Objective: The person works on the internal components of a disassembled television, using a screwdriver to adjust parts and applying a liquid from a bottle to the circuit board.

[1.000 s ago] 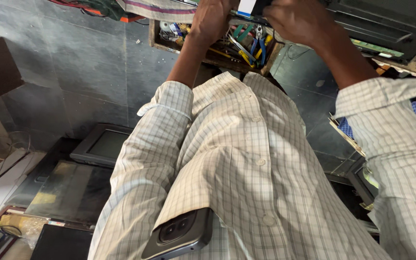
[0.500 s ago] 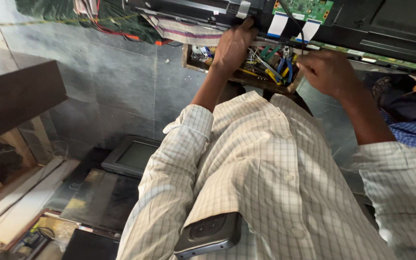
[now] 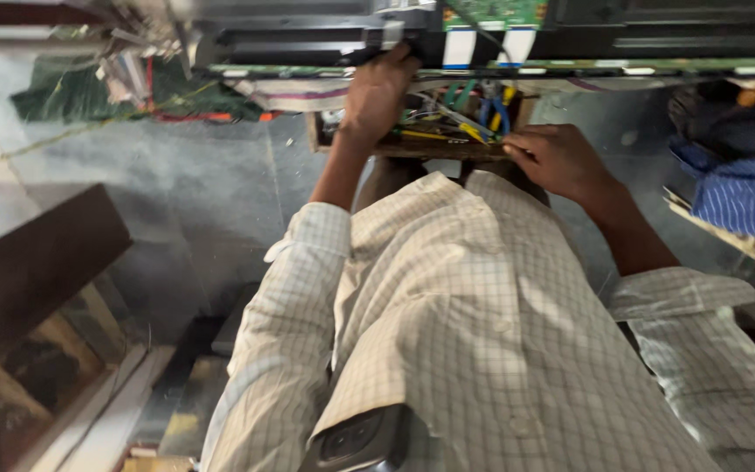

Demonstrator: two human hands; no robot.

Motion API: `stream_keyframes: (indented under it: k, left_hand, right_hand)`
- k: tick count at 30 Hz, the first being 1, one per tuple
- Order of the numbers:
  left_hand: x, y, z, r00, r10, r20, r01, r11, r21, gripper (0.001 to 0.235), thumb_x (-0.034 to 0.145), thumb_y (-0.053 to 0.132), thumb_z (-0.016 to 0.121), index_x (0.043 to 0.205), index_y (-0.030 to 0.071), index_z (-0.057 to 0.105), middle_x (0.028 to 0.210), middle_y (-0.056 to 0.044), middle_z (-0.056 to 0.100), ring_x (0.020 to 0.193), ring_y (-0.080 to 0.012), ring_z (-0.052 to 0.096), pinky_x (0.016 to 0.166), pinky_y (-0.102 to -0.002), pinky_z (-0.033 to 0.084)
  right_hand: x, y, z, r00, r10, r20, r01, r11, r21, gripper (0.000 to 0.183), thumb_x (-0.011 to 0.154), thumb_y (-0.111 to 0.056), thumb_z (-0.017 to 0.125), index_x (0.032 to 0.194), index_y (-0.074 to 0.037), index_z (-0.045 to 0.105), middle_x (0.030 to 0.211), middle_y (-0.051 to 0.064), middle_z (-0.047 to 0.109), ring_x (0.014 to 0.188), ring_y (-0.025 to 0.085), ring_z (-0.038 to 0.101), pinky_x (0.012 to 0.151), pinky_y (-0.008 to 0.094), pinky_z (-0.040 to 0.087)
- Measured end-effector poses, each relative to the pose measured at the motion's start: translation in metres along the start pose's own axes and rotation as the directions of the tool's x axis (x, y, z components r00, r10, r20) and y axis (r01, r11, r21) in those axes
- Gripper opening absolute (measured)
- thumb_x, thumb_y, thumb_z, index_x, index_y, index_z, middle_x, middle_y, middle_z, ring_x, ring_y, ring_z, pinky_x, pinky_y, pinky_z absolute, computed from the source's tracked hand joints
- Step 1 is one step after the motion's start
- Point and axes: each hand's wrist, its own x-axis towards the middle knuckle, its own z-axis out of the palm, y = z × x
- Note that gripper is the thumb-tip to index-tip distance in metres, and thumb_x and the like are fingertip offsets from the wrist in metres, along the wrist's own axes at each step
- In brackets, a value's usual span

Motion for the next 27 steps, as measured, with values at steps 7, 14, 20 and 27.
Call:
stream_keyframes:
  k: [7, 14, 20, 27]
  left_hand:
    - [0.008, 0.011, -0.023, 0.999, 0.001, 0.042, 0.002, 0.996, -0.091, 0.017, 0.093, 0.009, 0.073, 0.11, 0.005, 0.072, 0.11, -0.012, 0.068, 0.086, -0.0313, 0.073, 0.074, -0.04, 0.059]
    - [0.017, 0.04, -0.02, 0.991, -0.01, -0.134, -0.003, 0.995, -0.1, 0.019, 0.089, 0.01, 0.078, 0.108, 0.009, 0.075, 0.11, -0.011, 0.073, 0.084, -0.0262, 0.074, 0.071, -0.037, 0.062]
    - [0.045, 0.103, 0.015, 0.921, -0.375, -0.103, 0.268, 0.804, -0.53, 0.026, 0.086, 0.011, 0.081, 0.111, 0.005, 0.073, 0.085, -0.008, 0.078, 0.068, -0.014, 0.074, 0.062, -0.03, 0.059]
    - [0.07, 0.146, 0.054, 0.704, -0.71, -0.007, 0.52, 0.523, -0.675, 0.018, 0.089, 0.017, 0.08, 0.096, 0.002, 0.071, 0.075, -0.009, 0.075, 0.06, -0.017, 0.071, 0.059, -0.031, 0.053]
  right_hand:
    - [-0.018, -0.008, -0.003, 0.988, 0.111, -0.103, -0.097, 0.986, 0.136, 0.02, 0.101, -0.017, 0.068, 0.114, -0.003, 0.074, 0.097, 0.013, 0.075, 0.08, 0.028, 0.071, 0.072, 0.039, 0.057]
    - [-0.049, 0.015, -0.021, 0.923, 0.371, -0.103, -0.285, 0.839, 0.463, 0.027, 0.104, -0.009, 0.066, 0.13, -0.004, 0.071, 0.096, 0.009, 0.074, 0.069, 0.017, 0.065, 0.064, 0.031, 0.054]
    - [-0.077, 0.068, -0.036, 0.922, 0.367, -0.128, -0.244, 0.803, 0.543, 0.021, 0.103, -0.008, 0.071, 0.121, 0.001, 0.069, 0.099, 0.01, 0.072, 0.077, 0.012, 0.069, 0.068, 0.028, 0.059]
    - [-0.107, 0.123, -0.042, 0.944, 0.329, -0.035, -0.236, 0.744, 0.625, 0.022, 0.103, -0.009, 0.067, 0.123, 0.0, 0.069, 0.104, 0.009, 0.072, 0.082, 0.013, 0.069, 0.072, 0.027, 0.059]
